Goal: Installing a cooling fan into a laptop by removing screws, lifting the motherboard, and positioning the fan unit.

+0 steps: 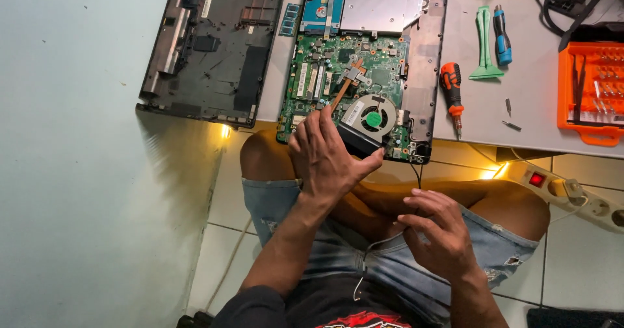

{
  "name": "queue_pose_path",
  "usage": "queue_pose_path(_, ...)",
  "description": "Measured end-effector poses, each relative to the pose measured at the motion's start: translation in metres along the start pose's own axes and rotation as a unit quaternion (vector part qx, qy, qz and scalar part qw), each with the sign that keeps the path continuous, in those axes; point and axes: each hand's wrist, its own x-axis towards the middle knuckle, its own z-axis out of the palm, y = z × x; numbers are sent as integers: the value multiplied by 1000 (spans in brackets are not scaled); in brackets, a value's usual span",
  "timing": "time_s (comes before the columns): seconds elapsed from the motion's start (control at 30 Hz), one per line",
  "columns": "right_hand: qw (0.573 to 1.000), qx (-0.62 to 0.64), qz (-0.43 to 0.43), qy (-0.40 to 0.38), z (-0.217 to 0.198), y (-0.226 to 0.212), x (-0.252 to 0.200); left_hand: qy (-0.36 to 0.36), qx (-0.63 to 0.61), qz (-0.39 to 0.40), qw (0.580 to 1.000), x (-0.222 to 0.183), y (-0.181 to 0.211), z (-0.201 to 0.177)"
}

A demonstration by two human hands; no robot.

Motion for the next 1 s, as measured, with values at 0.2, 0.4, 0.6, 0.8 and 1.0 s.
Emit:
queue_pose_path(0.2,1000,1,-9,-10,3,2,-1,33,31,-19,999,2,13,-3)
queue_pose_path(0.4,1000,1,-10,-5,8,5,-2,41,18,-53,998,0,17,6)
queue_pose_path(0.6,1000,-2,-10,-3,10,2,0,44,41,-83,995,-1,24,4)
queue_pose_path(0.8,1000,-2,-4,1,7,5,-1,62,54,-67,994,-3,24,8)
queue_pose_path(1.0,1000,-13,3,-4,6,8,-1,7,20,-87,996,-8,19,6)
